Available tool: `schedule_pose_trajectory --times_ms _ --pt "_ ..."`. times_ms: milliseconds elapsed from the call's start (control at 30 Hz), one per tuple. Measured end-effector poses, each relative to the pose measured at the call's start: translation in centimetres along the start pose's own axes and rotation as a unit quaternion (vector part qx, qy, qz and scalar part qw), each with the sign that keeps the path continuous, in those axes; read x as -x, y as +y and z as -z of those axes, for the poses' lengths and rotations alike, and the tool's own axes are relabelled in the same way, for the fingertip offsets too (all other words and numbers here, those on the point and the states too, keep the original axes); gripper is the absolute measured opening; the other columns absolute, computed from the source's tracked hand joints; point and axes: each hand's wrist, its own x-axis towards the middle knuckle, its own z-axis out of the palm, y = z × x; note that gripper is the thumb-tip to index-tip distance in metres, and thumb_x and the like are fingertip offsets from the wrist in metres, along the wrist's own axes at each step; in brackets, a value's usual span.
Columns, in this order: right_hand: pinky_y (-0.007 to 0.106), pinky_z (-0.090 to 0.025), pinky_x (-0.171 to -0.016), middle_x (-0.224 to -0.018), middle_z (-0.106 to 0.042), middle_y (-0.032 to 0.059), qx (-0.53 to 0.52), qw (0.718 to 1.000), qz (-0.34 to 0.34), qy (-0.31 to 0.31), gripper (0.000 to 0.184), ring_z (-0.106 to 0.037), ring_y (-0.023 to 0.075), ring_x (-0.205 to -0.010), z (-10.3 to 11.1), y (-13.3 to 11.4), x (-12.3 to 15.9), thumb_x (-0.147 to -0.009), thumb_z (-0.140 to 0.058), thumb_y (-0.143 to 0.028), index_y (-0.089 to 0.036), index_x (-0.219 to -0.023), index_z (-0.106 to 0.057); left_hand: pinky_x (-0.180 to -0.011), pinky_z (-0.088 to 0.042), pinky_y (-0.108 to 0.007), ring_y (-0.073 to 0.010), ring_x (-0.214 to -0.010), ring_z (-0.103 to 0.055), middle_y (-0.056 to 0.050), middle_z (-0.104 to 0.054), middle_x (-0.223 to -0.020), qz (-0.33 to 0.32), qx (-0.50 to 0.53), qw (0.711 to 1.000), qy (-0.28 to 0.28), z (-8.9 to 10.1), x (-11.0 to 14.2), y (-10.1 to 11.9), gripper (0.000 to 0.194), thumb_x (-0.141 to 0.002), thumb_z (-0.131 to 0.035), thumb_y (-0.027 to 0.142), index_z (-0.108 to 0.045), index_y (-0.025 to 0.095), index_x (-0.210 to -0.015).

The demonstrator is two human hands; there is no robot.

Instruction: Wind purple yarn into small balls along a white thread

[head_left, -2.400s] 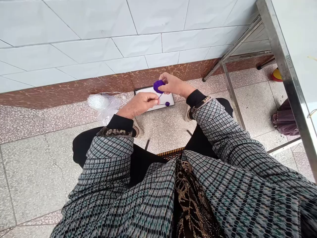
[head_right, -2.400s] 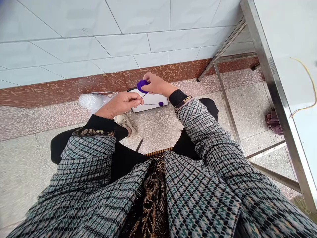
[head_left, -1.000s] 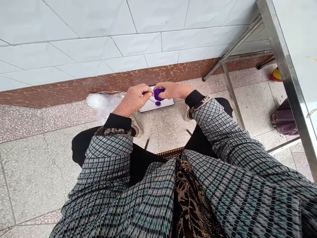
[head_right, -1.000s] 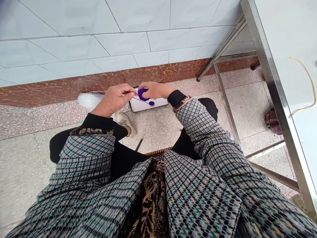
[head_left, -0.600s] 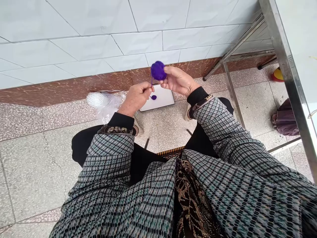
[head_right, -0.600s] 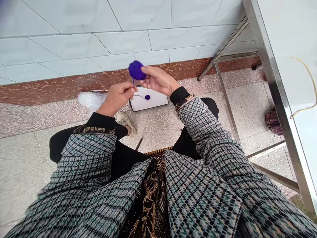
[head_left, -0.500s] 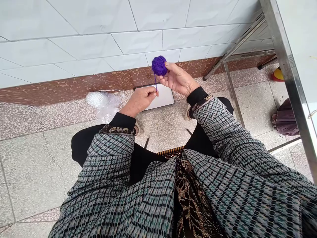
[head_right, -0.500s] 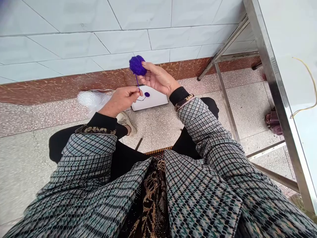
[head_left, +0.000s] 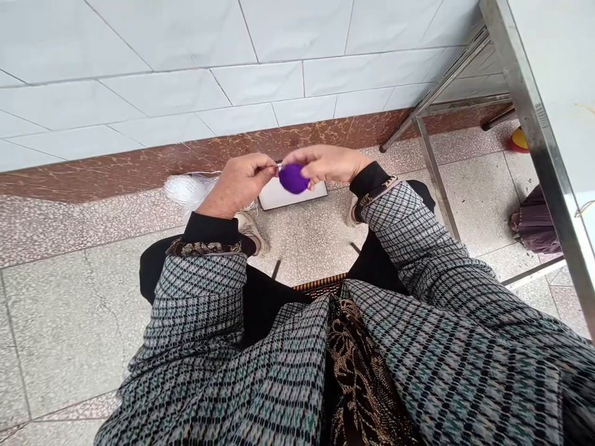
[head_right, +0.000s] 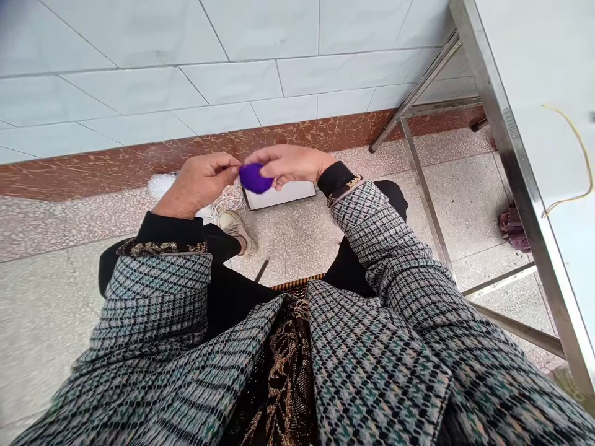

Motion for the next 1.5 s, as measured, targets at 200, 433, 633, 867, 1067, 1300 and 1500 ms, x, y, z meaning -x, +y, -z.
schedule_pose_trajectory --times_ms 200,433,633,867,1067,1300,1500 --pt "0.016 -0.054 -0.075 -0.090 -0.063 -0.0016 -0.212 0.947 0.067 0.233 0.019 -0.061 0.0050 -0.076 -1.1 -1.1 -0.3 -0.105 -0.055 -0.036 -0.017 -0.104 -0.055 -0.072 -0.044 -0.029 -0.0163 -0.071 -0.055 -0.002 -0.063 -0.074 -0.012 0.012 1.000 -0.022 -0.9 1.2 0.8 0.021 -0.090 -0.053 0.030 -0.068 0.019 -0.081" --pt "0.020 -0.052 -0.061 -0.094 -0.062 0.0022 0.099 0.953 -0.074 0.275 0.026 -0.054 0.0097 -0.071 -2.7 0.9 -0.9 -0.085 -0.072 -0.008 -0.017 -0.103 -0.055 -0.069 -0.041 -0.029 -0.0164 -0.069 -0.053 -0.003 -0.066 -0.076 -0.024 0.019 0.998 -0.058 -1.7 2.5 1.5 0.029 -0.089 -0.052 0.037 -0.071 0.016 -0.084" --pt "0.020 -0.052 -0.061 -0.090 -0.067 0.0003 0.096 0.989 -0.103 -0.038 0.030 -0.059 0.0098 -0.069 -1.9 0.9 1.4 -0.077 -0.073 -0.008 -0.016 -0.104 -0.063 -0.069 -0.042 -0.028 -0.0166 -0.070 -0.053 -0.002 -0.062 -0.072 -0.017 0.051 0.996 -0.076 -1.7 2.4 0.1 0.028 -0.088 -0.054 0.039 -0.067 0.017 -0.079" --pt "0.018 -0.054 -0.062 -0.085 -0.063 -0.0014 -0.234 0.956 0.034 0.172 0.033 -0.059 0.0073 -0.065 -1.7 0.1 1.7 -0.092 -0.073 -0.039 -0.020 -0.112 -0.054 -0.064 -0.042 -0.026 -0.0143 -0.062 -0.052 0.000 -0.055 -0.065 0.004 0.148 0.986 -0.076 -3.1 2.0 -0.5 0.029 -0.091 -0.054 0.042 -0.064 0.017 -0.081" --pt "0.016 -0.052 -0.054 -0.083 -0.063 -0.0015 -0.270 0.927 -0.012 0.262 0.017 -0.059 0.0071 -0.060 -2.7 0.0 0.2 -0.100 -0.063 -0.033 -0.021 -0.103 -0.052 -0.058 -0.037 -0.025 -0.0130 -0.056 -0.047 0.002 -0.051 -0.060 0.007 0.133 0.983 -0.124 -4.1 2.0 0.4 0.029 -0.091 -0.051 0.039 -0.069 0.016 -0.085" --pt "0.015 -0.046 -0.050 -0.080 -0.060 -0.0020 -0.069 0.936 -0.076 0.335 0.020 -0.053 0.0064 -0.056 -2.0 1.8 -0.7 -0.094 -0.065 -0.014 -0.021 -0.100 -0.047 -0.065 -0.039 -0.027 -0.0143 -0.063 -0.049 0.000 -0.058 -0.066 -0.040 0.079 0.990 -0.107 -3.8 2.2 1.6 0.030 -0.091 -0.049 0.038 -0.066 0.017 -0.078" --pt "0.018 -0.045 -0.049 -0.071 -0.061 -0.0026 0.125 0.965 -0.191 0.126 0.029 -0.055 0.0097 -0.056 -2.4 1.9 0.0 -0.081 -0.072 -0.005 -0.018 -0.100 -0.055 -0.072 -0.044 -0.029 -0.0178 -0.073 -0.056 -0.003 -0.066 -0.076 -0.023 0.058 0.997 -0.039 -3.3 2.1 0.9 0.026 -0.087 -0.052 0.037 -0.066 0.018 -0.077"
